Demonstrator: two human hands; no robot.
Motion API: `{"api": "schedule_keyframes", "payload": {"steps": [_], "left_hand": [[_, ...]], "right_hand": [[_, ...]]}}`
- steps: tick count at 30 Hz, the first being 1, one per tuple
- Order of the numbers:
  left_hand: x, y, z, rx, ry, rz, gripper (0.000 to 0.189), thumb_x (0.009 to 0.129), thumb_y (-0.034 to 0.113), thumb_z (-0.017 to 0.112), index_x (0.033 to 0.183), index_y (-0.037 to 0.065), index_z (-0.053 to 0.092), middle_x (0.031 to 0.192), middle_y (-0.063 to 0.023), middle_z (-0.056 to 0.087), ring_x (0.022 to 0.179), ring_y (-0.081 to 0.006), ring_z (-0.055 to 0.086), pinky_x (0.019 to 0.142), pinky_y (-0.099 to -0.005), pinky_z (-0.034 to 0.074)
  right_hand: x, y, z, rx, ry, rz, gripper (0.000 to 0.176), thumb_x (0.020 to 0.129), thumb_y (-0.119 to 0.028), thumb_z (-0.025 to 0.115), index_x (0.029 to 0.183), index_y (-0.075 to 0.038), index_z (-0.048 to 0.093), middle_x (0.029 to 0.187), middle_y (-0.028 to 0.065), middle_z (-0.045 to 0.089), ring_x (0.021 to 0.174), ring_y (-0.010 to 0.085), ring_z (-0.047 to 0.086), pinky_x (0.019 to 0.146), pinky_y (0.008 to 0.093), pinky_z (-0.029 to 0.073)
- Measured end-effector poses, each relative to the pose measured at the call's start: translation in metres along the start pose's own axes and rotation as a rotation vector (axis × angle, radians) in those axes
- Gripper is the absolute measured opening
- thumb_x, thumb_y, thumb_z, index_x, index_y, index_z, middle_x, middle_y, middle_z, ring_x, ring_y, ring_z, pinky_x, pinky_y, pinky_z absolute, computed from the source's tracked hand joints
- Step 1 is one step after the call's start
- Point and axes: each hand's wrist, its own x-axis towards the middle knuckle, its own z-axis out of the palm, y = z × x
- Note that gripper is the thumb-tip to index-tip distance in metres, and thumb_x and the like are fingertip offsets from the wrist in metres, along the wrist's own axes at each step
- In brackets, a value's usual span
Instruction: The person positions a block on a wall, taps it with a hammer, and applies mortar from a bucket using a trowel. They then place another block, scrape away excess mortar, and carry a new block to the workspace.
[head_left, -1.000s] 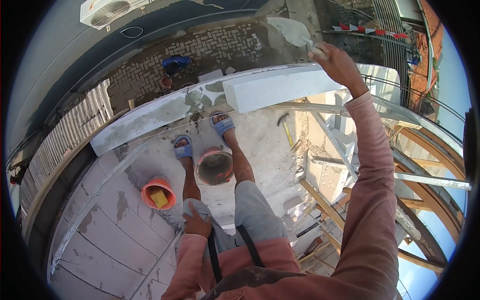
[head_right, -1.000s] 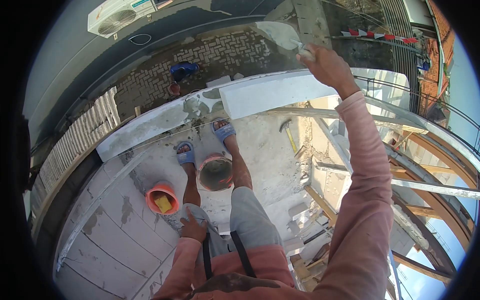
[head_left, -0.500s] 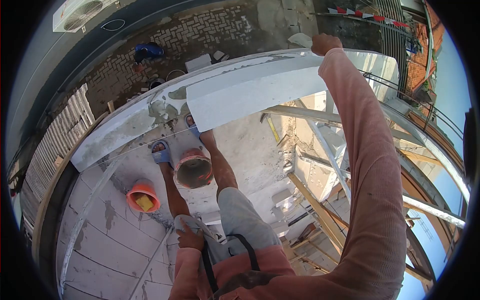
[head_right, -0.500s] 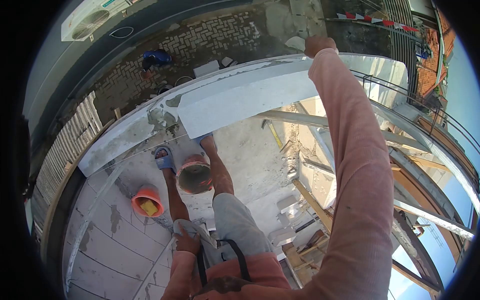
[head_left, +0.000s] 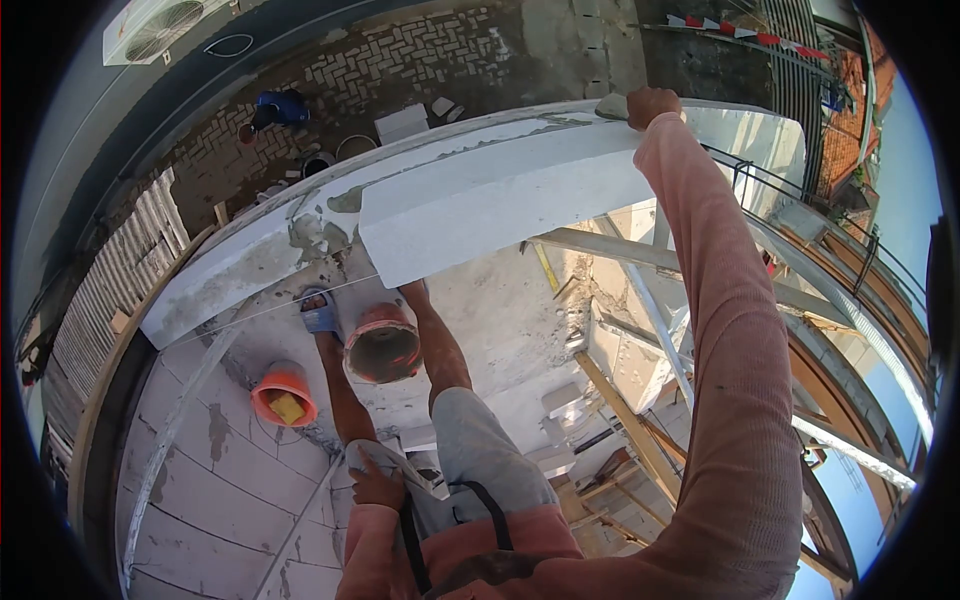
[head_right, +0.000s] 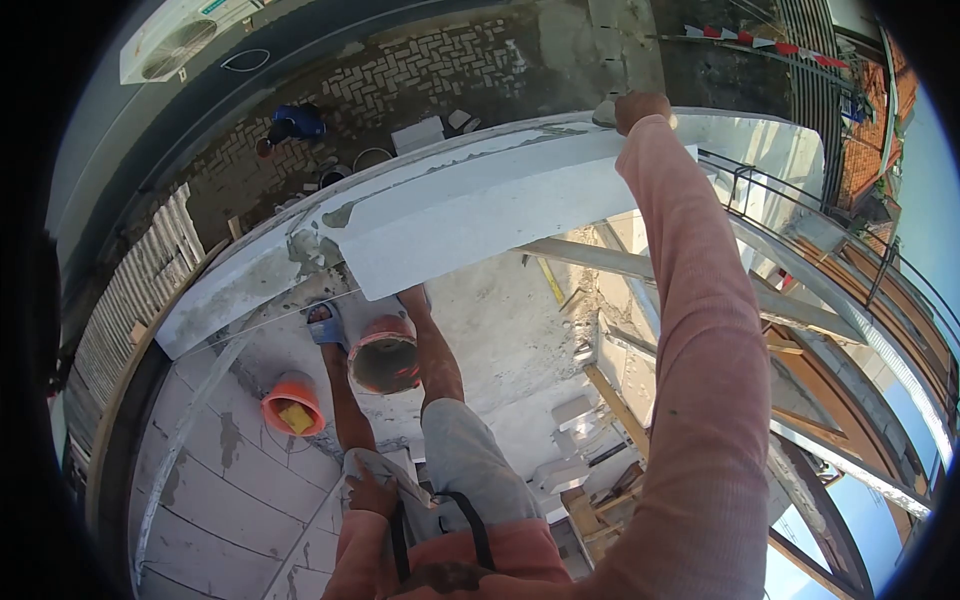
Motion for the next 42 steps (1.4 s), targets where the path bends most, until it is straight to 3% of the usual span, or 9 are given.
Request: {"api": "schedule_keyframes", "payload": {"steps": [3,6,12,21,24,27,36,39,42], "left_hand": [[0.001,-0.001,0.006,0.030,0.029,0.002,0.115,0.083,0.048,0.075,0.164,0.021,-0.002,0.144,-0.0358,0.036,0.113,-0.0536,0.060,0.095,-0.0577,0.050],[0.004,-0.003,0.014,0.049,0.100,0.011,0.111,0.081,0.050,0.076,0.164,0.024,0.008,0.142,-0.0298,0.039,0.103,-0.0464,0.064,0.087,-0.0552,0.053],[0.000,-0.001,0.010,0.038,0.123,0.009,0.112,0.080,0.050,0.077,0.164,0.024,0.007,0.143,-0.0301,0.039,0.101,-0.0450,0.064,0.086,-0.0544,0.053],[0.004,-0.005,0.018,-0.005,0.157,0.029,0.111,0.080,0.050,0.077,0.164,0.024,0.009,0.141,-0.0304,0.040,0.101,-0.0449,0.065,0.087,-0.0538,0.053],[0.003,-0.005,0.013,-0.028,0.113,0.046,0.112,0.082,0.050,0.075,0.164,0.020,0.005,0.142,-0.0350,0.038,0.105,-0.0491,0.063,0.087,-0.0562,0.053],[0.005,-0.006,0.020,-0.039,0.143,0.030,0.110,0.081,0.050,0.077,0.164,0.023,0.011,0.141,-0.0309,0.040,0.103,-0.0452,0.064,0.089,-0.0535,0.052],[0.004,-0.010,0.018,-0.038,0.158,0.052,0.111,0.081,0.051,0.075,0.164,0.021,0.007,0.141,-0.0321,0.038,0.102,-0.0460,0.064,0.088,-0.0549,0.053],[0.003,-0.010,0.015,-0.053,0.154,0.049,0.110,0.082,0.051,0.075,0.164,0.021,0.008,0.143,-0.0337,0.037,0.103,-0.0463,0.064,0.087,-0.0542,0.053],[0.005,-0.012,0.021,-0.069,0.194,0.053,0.108,0.081,0.050,0.077,0.163,0.021,0.013,0.143,-0.0347,0.038,0.104,-0.0461,0.063,0.088,-0.0543,0.052]], "right_hand": [[-0.002,-0.008,-0.001,-0.012,-0.013,-0.055,0.028,0.093,-0.019,0.062,0.117,-0.016,0.075,0.123,0.0078,0.073,0.115,0.0289,0.070,0.092,0.0410,0.058],[-0.012,-0.015,-0.005,0.019,0.088,-0.151,0.027,0.087,-0.017,0.063,0.109,-0.010,0.077,0.113,0.0144,0.075,0.105,0.0328,0.073,0.090,0.0439,0.058],[-0.033,-0.044,-0.034,0.114,0.028,-0.211,0.030,0.086,-0.017,0.063,0.112,-0.009,0.076,0.118,0.0154,0.073,0.110,0.0344,0.071,0.093,0.0464,0.058],[-0.061,-0.102,-0.073,0.245,0.017,-0.357,0.035,0.085,-0.023,0.062,0.114,-0.008,0.075,0.118,0.0193,0.072,0.111,0.0394,0.068,0.096,0.0482,0.055],[-0.067,-0.119,-0.086,0.282,0.006,-0.381,0.039,0.086,-0.025,0.061,0.119,-0.009,0.073,0.120,0.0193,0.071,0.113,0.0397,0.067,0.097,0.0485,0.054],[-0.058,-0.141,-0.093,0.278,-0.039,-0.429,0.041,0.086,-0.026,0.061,0.122,-0.009,0.071,0.123,0.0196,0.070,0.114,0.0396,0.067,0.097,0.0485,0.054],[-0.089,-0.211,-0.148,0.305,-0.044,-0.512,0.042,0.086,-0.026,0.060,0.122,-0.009,0.071,0.127,0.0191,0.068,0.118,0.0376,0.065,0.099,0.0472,0.054],[-0.092,-0.224,-0.160,0.347,-0.123,-0.503,0.042,0.085,-0.026,0.059,0.121,-0.009,0.070,0.123,0.0188,0.070,0.108,0.0362,0.070,0.094,0.0465,0.056],[-0.098,-0.242,-0.163,0.360,-0.002,-0.589,0.039,0.085,-0.025,0.059,0.115,-0.005,0.071,0.113,0.0192,0.073,0.093,0.0339,0.074,0.086,0.0460,0.057]]}}
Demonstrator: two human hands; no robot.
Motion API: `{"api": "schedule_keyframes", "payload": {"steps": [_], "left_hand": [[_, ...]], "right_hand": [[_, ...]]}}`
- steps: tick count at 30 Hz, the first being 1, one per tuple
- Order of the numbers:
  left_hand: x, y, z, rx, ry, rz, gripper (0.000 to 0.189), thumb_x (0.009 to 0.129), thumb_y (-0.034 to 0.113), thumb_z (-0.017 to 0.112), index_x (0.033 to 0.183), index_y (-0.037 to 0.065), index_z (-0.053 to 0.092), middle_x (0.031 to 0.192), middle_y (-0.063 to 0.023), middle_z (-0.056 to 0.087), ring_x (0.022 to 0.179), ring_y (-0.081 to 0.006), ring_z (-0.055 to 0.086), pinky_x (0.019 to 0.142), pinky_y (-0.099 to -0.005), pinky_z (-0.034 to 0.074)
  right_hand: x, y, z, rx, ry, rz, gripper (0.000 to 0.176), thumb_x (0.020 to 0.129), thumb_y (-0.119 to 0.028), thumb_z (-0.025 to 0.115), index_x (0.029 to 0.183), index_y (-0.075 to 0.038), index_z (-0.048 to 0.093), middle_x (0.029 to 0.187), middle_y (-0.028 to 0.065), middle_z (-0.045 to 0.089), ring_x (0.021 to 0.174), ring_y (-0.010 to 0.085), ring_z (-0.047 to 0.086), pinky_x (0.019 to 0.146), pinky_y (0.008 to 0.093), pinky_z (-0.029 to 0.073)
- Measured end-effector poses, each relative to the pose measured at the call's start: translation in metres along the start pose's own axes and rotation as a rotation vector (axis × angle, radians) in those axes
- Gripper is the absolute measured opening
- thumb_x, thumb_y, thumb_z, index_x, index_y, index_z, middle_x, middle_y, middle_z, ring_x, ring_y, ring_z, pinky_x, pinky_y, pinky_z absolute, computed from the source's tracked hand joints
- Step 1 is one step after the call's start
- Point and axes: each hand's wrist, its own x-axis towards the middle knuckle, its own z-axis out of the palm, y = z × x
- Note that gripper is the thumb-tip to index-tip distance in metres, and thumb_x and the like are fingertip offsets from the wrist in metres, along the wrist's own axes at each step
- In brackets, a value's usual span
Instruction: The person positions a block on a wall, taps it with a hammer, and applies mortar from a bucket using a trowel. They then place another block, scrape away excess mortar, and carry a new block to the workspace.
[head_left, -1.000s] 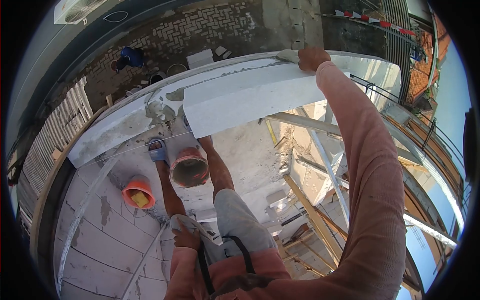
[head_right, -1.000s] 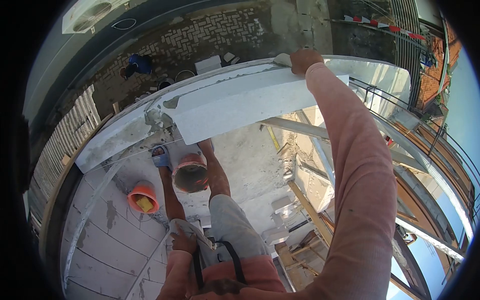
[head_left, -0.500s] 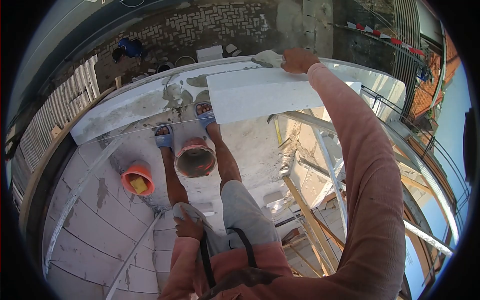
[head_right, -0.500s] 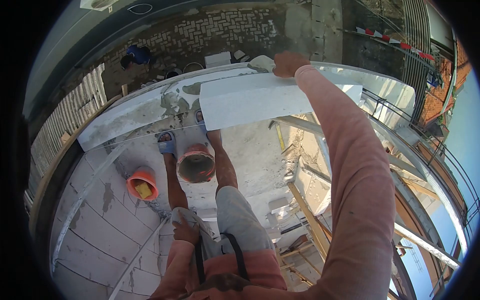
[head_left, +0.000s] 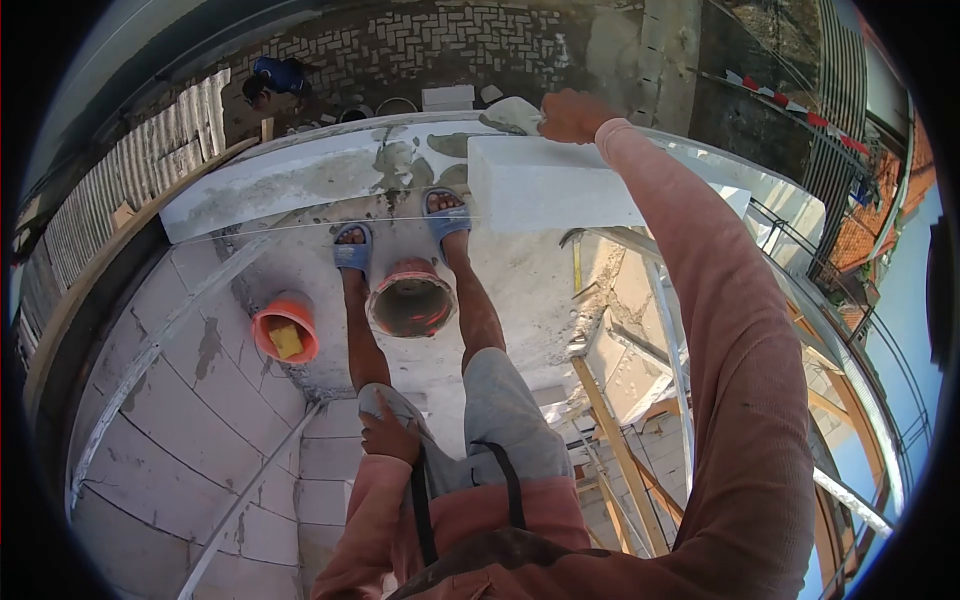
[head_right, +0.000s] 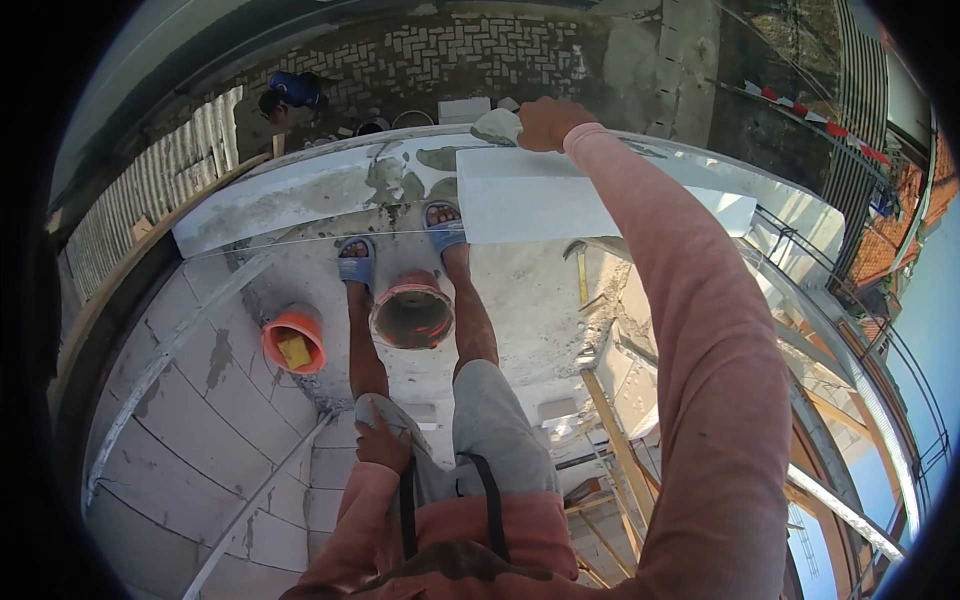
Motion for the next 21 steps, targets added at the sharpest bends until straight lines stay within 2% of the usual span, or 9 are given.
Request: {"api": "schedule_keyframes", "payload": {"steps": [3,6,9,12,15,18,21], "left_hand": [[0.001,-0.001,-0.003,-0.008,0.000,-0.016,0.108,0.081,0.049,0.077,0.163,0.021,0.013,0.144,-0.0347,0.037,0.104,-0.0461,0.063,0.089,-0.0542,0.052],[0.002,-0.005,-0.004,-0.030,-0.020,-0.001,0.109,0.081,0.049,0.077,0.164,0.021,0.013,0.144,-0.0344,0.038,0.105,-0.0461,0.063,0.089,-0.0544,0.052],[0.003,-0.009,-0.004,-0.004,-0.042,0.014,0.107,0.084,0.052,0.073,0.163,0.019,0.010,0.146,-0.0362,0.034,0.104,-0.0462,0.064,0.087,-0.0540,0.054],[0.003,-0.011,-0.003,-0.007,-0.029,0.011,0.107,0.084,0.052,0.073,0.163,0.019,0.009,0.146,-0.0358,0.034,0.104,-0.0462,0.064,0.087,-0.0537,0.053],[0.002,-0.008,-0.006,-0.037,-0.016,-0.011,0.108,0.082,0.049,0.077,0.164,0.022,0.013,0.146,-0.0345,0.037,0.105,-0.0458,0.063,0.089,-0.0541,0.052],[0.002,-0.007,0.001,-0.026,-0.005,-0.016,0.108,0.081,0.049,0.077,0.164,0.022,0.014,0.146,-0.0343,0.038,0.105,-0.0456,0.063,0.090,-0.0539,0.051],[0.003,-0.006,0.006,-0.010,0.000,-0.023,0.108,0.080,0.050,0.077,0.164,0.023,0.014,0.146,-0.0340,0.038,0.105,-0.0450,0.063,0.090,-0.0533,0.051]], "right_hand": [[-0.005,-0.023,-0.019,0.080,-0.132,0.057,0.035,0.084,-0.025,0.059,0.108,-0.003,0.072,0.098,0.0182,0.075,0.079,0.0318,0.074,0.080,0.0456,0.057],[-0.006,-0.036,-0.015,0.086,-0.030,-0.025,0.034,0.084,-0.027,0.058,0.104,-0.003,0.073,0.088,0.0176,0.075,0.076,0.0312,0.073,0.078,0.0445,0.057],[0.007,-0.046,-0.014,0.156,-0.066,-0.033,0.038,0.086,-0.034,0.059,0.106,-0.006,0.073,0.085,0.0171,0.074,0.075,0.0306,0.073,0.075,0.0438,0.056],[0.009,-0.055,-0.020,0.181,-0.058,-0.109,0.045,0.086,-0.042,0.060,0.110,-0.007,0.074,0.089,0.0181,0.074,0.076,0.0300,0.072,0.078,0.0454,0.055],[0.023,-0.024,-0.012,0.253,-0.081,-0.236,0.048,0.086,-0.046,0.061,0.115,-0.011,0.074,0.097,0.0176,0.075,0.082,0.0290,0.072,0.086,0.0455,0.052],[0.008,0.019,-0.023,0.276,-0.111,-0.195,0.047,0.087,-0.045,0.059,0.118,-0.014,0.074,0.105,0.0156,0.075,0.092,0.0306,0.071,0.094,0.0447,0.049],[0.003,0.083,-0.016,0.272,-0.063,-0.113,0.045,0.087,-0.042,0.060,0.119,-0.013,0.073,0.114,0.0181,0.072,0.100,0.0356,0.068,0.095,0.0438,0.048]]}}
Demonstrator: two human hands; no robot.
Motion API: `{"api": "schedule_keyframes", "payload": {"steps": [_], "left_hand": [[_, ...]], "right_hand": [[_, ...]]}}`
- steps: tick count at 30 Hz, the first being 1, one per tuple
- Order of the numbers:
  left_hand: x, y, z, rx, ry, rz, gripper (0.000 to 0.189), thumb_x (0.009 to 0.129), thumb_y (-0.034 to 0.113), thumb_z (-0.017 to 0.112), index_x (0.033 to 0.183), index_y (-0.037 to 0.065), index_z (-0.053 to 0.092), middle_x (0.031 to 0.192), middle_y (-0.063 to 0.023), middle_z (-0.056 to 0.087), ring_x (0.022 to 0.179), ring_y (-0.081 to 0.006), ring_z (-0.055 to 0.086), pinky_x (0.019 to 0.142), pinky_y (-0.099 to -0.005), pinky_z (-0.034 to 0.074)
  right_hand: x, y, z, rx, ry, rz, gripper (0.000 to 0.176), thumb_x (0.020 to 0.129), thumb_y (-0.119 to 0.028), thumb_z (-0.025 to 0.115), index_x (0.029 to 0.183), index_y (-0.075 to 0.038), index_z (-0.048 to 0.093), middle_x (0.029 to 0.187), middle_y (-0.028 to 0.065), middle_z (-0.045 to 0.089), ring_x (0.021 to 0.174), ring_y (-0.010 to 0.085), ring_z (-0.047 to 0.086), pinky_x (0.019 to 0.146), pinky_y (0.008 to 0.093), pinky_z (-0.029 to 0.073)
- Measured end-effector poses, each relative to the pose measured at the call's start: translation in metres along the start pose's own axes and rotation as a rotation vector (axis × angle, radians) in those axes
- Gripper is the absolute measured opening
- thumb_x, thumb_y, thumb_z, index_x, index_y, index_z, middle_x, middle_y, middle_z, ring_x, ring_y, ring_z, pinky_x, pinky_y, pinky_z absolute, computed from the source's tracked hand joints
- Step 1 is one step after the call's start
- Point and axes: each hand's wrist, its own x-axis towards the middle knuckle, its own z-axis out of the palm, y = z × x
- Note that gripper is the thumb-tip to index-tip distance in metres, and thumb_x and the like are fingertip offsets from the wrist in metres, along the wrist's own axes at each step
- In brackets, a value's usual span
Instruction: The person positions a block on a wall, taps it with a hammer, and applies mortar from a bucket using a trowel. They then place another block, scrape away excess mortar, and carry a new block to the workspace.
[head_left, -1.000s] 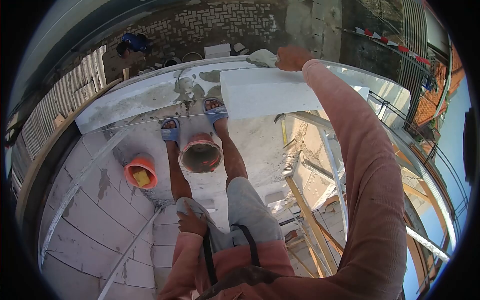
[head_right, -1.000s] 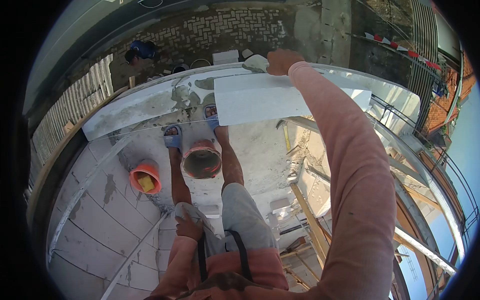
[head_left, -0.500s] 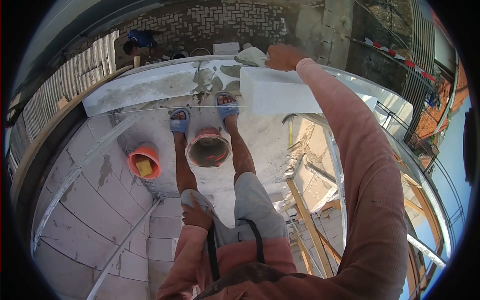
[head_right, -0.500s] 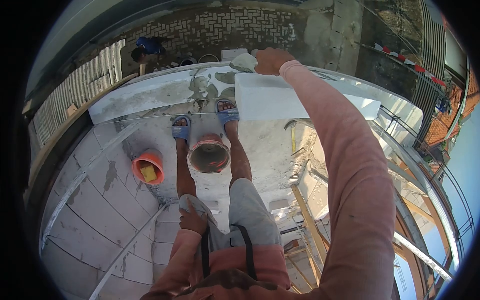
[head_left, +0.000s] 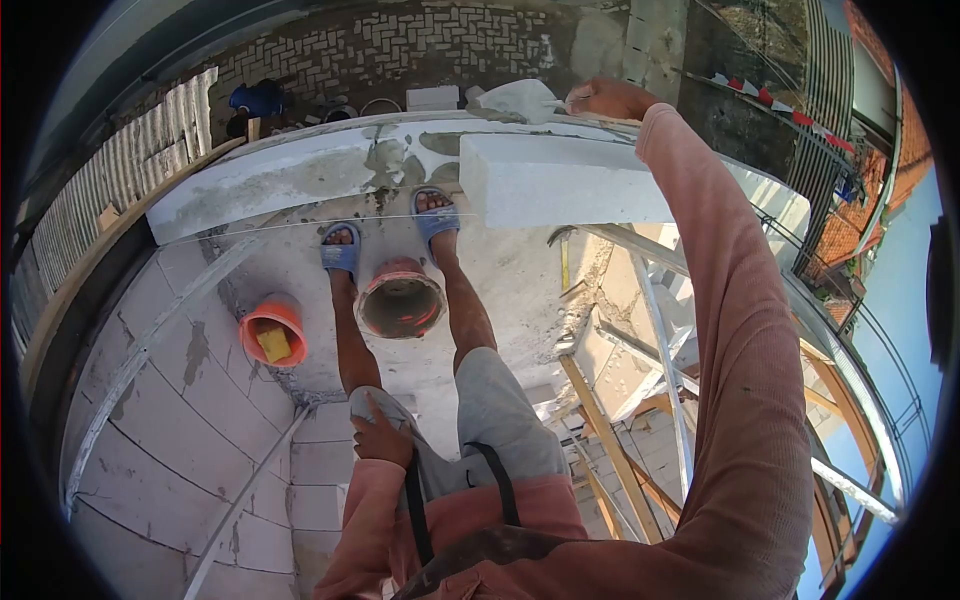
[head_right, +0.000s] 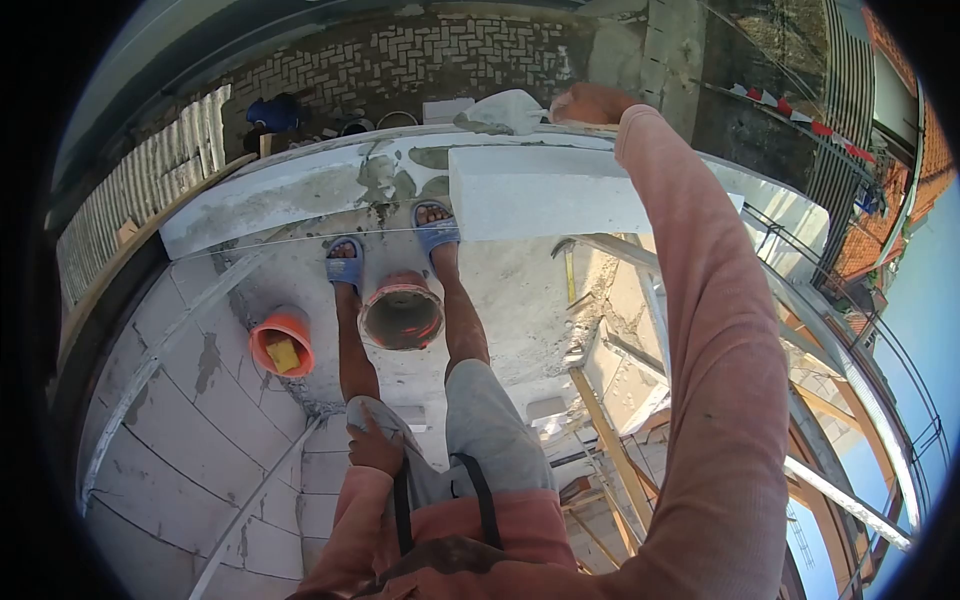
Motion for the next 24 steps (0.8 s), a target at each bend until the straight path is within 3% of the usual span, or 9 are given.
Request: {"api": "schedule_keyframes", "payload": {"steps": [3,7,9,13,16,19,22,24], "left_hand": [[-0.002,0.003,-0.006,0.008,-0.022,0.003,0.108,0.080,0.050,0.078,0.164,0.023,0.014,0.146,-0.0335,0.038,0.105,-0.0444,0.063,0.089,-0.0529,0.051],[-0.003,0.006,-0.008,0.009,-0.012,0.000,0.109,0.080,0.050,0.078,0.163,0.023,0.014,0.145,-0.0329,0.038,0.105,-0.0445,0.063,0.089,-0.0531,0.051],[-0.004,0.006,-0.009,0.014,-0.011,-0.002,0.108,0.080,0.050,0.078,0.163,0.022,0.014,0.144,-0.0328,0.039,0.105,-0.0447,0.063,0.089,-0.0534,0.051],[-0.004,0.000,-0.004,0.061,-0.001,0.013,0.108,0.081,0.051,0.076,0.163,0.021,0.012,0.145,-0.0334,0.037,0.105,-0.0447,0.063,0.089,-0.0537,0.052],[-0.002,-0.010,-0.004,0.087,0.019,0.029,0.109,0.082,0.052,0.075,0.163,0.019,0.010,0.144,-0.0333,0.037,0.103,-0.0443,0.064,0.087,-0.0534,0.054],[0.003,-0.022,-0.005,0.074,0.019,0.032,0.110,0.082,0.052,0.075,0.163,0.019,0.009,0.143,-0.0334,0.037,0.103,-0.0444,0.064,0.087,-0.0533,0.053],[0.013,-0.045,-0.004,0.030,-0.006,0.040,0.110,0.083,0.052,0.075,0.164,0.019,0.007,0.142,-0.0338,0.037,0.105,-0.0459,0.064,0.088,-0.0533,0.053],[0.021,-0.059,-0.005,-0.037,-0.010,0.066,0.109,0.083,0.051,0.075,0.163,0.019,0.009,0.144,-0.0350,0.036,0.107,-0.0472,0.062,0.090,-0.0538,0.052]], "right_hand": [[-0.008,0.054,-0.005,-0.077,-0.031,0.158,0.044,0.086,-0.039,0.059,0.116,-0.010,0.073,0.117,0.0208,0.071,0.102,0.0382,0.067,0.093,0.0448,0.049],[-0.011,0.075,0.011,-0.185,-0.032,0.352,0.042,0.086,-0.038,0.059,0.112,-0.009,0.074,0.112,0.0213,0.072,0.103,0.0390,0.068,0.091,0.0463,0.050],[-0.005,0.070,0.025,-0.184,0.050,0.254,0.043,0.086,-0.039,0.058,0.112,-0.009,0.074,0.109,0.0214,0.073,0.102,0.0389,0.068,0.090,0.0463,0.050],[-0.003,0.010,0.034,-0.098,0.100,0.048,0.045,0.086,-0.042,0.057,0.110,-0.009,0.075,0.095,0.0189,0.074,0.087,0.0354,0.070,0.083,0.0460,0.051],[0.001,-0.031,0.032,0.068,0.023,0.004,0.046,0.088,-0.044,0.055,0.109,-0.009,0.075,0.081,0.0134,0.069,0.069,0.0296,0.065,0.075,0.0443,0.050],[-0.027,-0.068,0.029,0.202,0.150,-0.078,0.048,0.087,-0.047,0.058,0.109,-0.007,0.075,0.075,0.0103,0.063,0.060,0.0237,0.056,0.069,0.0407,0.048],[-0.083,-0.094,0.034,0.299,0.280,-0.023,0.048,0.088,-0.047,0.061,0.107,-0.005,0.074,0.076,0.0083,0.064,0.062,0.0185,0.056,0.065,0.0339,0.047],[-0.140,-0.113,0.053,0.528,0.355,-0.014,0.045,0.090,-0.043,0.062,0.108,-0.003,0.074,0.076,0.0049,0.064,0.062,0.0127,0.055,0.062,0.0277,0.045]]}}
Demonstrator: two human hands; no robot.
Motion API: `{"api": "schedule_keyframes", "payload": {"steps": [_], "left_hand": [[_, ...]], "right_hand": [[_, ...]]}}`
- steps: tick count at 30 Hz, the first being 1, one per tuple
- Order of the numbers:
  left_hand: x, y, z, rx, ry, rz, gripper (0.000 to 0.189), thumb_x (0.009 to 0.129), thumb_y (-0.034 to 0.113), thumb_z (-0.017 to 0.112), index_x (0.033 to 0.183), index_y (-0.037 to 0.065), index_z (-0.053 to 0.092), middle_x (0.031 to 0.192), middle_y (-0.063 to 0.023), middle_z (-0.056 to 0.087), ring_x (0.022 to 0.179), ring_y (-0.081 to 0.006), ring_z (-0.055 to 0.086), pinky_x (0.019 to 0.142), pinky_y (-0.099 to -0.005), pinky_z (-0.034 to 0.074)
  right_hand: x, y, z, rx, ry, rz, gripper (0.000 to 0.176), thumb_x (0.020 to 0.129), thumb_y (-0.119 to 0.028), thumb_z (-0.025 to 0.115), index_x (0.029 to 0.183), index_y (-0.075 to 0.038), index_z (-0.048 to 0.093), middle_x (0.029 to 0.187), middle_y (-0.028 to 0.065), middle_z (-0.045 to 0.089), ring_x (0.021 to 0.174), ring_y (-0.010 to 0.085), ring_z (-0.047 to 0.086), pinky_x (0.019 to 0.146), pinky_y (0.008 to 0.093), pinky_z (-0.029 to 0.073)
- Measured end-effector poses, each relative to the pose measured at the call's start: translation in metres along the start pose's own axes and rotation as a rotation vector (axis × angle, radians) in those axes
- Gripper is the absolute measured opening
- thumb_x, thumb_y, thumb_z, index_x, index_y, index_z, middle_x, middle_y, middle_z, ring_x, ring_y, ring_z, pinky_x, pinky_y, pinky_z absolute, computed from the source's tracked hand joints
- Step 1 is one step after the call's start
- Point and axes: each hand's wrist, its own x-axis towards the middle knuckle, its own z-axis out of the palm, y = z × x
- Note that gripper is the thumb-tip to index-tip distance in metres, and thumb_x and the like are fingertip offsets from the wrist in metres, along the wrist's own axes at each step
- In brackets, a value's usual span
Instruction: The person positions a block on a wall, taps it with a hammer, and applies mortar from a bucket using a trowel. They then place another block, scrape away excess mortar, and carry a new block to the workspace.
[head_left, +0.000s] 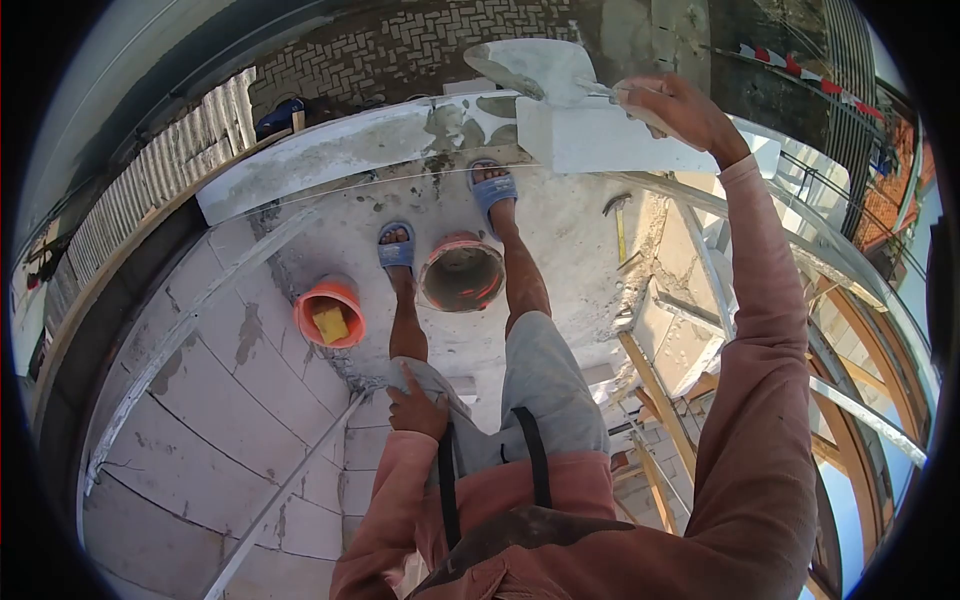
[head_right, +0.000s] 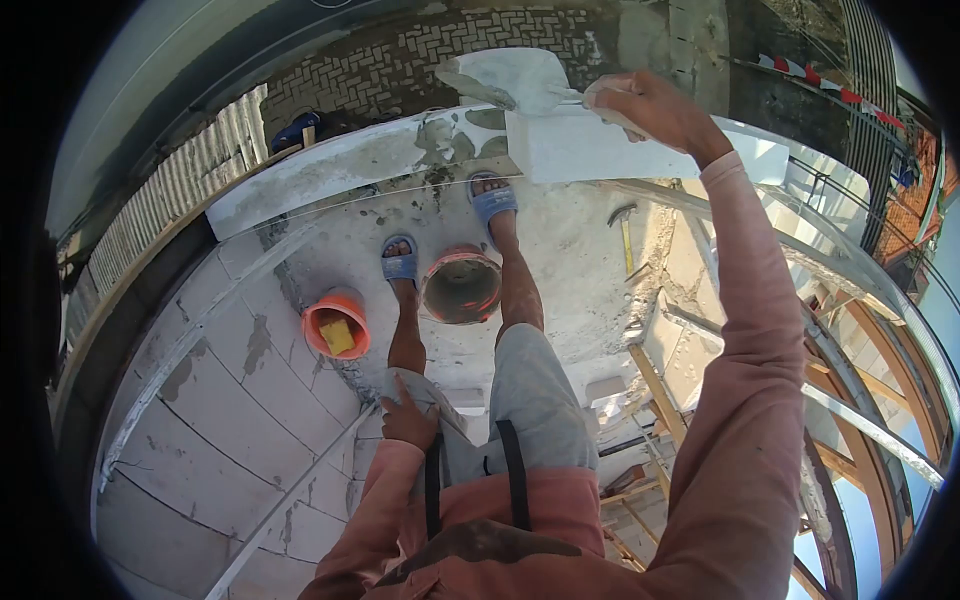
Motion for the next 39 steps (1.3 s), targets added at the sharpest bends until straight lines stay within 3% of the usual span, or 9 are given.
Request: {"api": "schedule_keyframes", "payload": {"steps": [3,7,9,12,16,18,26,35,39], "left_hand": [[0.020,-0.032,-0.002,-0.036,0.005,0.081,0.108,0.083,0.050,0.075,0.163,0.018,0.010,0.144,-0.0359,0.035,0.107,-0.0483,0.062,0.090,-0.0542,0.052],[0.027,-0.073,0.021,-0.023,0.057,0.208,0.106,0.083,0.049,0.075,0.163,0.017,0.013,0.142,-0.0361,0.036,0.104,-0.0491,0.063,0.086,-0.0547,0.054],[0.023,-0.084,0.033,0.001,0.077,0.244,0.106,0.082,0.049,0.075,0.162,0.016,0.014,0.142,-0.0362,0.036,0.104,-0.0496,0.064,0.086,-0.0547,0.054],[0.018,-0.092,0.053,0.038,0.096,0.295,0.105,0.081,0.047,0.077,0.162,0.016,0.016,0.141,-0.0363,0.037,0.104,-0.0497,0.064,0.085,-0.0544,0.054],[0.013,-0.097,0.077,0.070,0.071,0.283,0.109,0.079,0.043,0.079,0.162,0.016,0.014,0.138,-0.0362,0.037,0.104,-0.0527,0.062,0.085,-0.0577,0.054],[0.010,-0.095,0.089,0.090,0.094,0.290,0.109,0.078,0.043,0.079,0.162,0.016,0.015,0.138,-0.0359,0.038,0.103,-0.0516,0.063,0.084,-0.0574,0.054],[0.008,-0.087,0.136,0.168,0.158,0.249,0.108,0.077,0.043,0.080,0.160,0.015,0.018,0.139,-0.0362,0.036,0.099,-0.0506,0.063,0.083,-0.0559,0.054],[0.008,-0.083,0.161,0.165,0.186,0.250,0.109,0.077,0.042,0.081,0.160,0.013,0.018,0.139,-0.0377,0.035,0.101,-0.0522,0.062,0.083,-0.0559,0.055],[0.009,-0.085,0.163,0.100,0.118,0.235,0.109,0.077,0.040,0.081,0.160,0.012,0.017,0.143,-0.0397,0.032,0.117,-0.0578,0.053,0.096,-0.0581,0.049]], "right_hand": [[-0.107,0.003,0.023,0.229,-0.028,0.038,0.041,0.096,-0.034,0.058,0.114,0.001,0.070,0.083,0.0045,0.067,0.067,0.0091,0.056,0.061,0.0253,0.046],[-0.243,0.029,0.114,0.538,-0.016,0.336,0.039,0.094,-0.026,0.053,0.114,0.005,0.068,0.085,0.0107,0.069,0.067,0.0128,0.060,0.057,0.0261,0.049],[-0.273,0.057,0.179,0.632,-0.032,0.490,0.037,0.093,-0.024,0.060,0.117,0.003,0.069,0.085,0.0062,0.068,0.071,0.0118,0.062,0.065,0.0254,0.050],[-0.244,0.086,0.275,0.461,-0.044,0.417,0.033,0.095,-0.024,0.065,0.118,0.000,0.068,0.094,0.0068,0.069,0.087,0.0134,0.064,0.075,0.0297,0.052],[-0.129,0.132,0.387,0.243,0.466,-0.040,0.042,0.094,-0.021,0.070,0.128,0.001,0.059,0.114,0.0139,0.064,0.099,0.0239,0.063,0.088,0.0355,0.050],[-0.068,0.137,0.409,0.177,0.586,-0.064,0.045,0.091,-0.017,0.070,0.130,0.001,0.058,0.123,0.0184,0.058,0.110,0.0373,0.061,0.093,0.0413,0.051],[0.108,0.153,0.453,-0.108,1.018,-0.237,0.049,0.091,-0.022,0.071,0.133,-0.002,0.054,0.121,0.0159,0.052,0.111,0.0379,0.055,0.092,0.0463,0.050],[0.118,0.202,0.481,-0.206,0.685,-0.124,0.041,0.097,-0.017,0.058,0.132,-0.003,0.043,0.120,0.0171,0.052,0.105,0.0373,0.062,0.088,0.0492,0.054],[0.063,0.233,0.481,-0.172,0.573,-0.157,0.041,0.098,-0.016,0.057,0.134,-0.003,0.043,0.122,0.0180,0.052,0.107,0.0376,0.061,0.089,0.0491,0.054]]}}
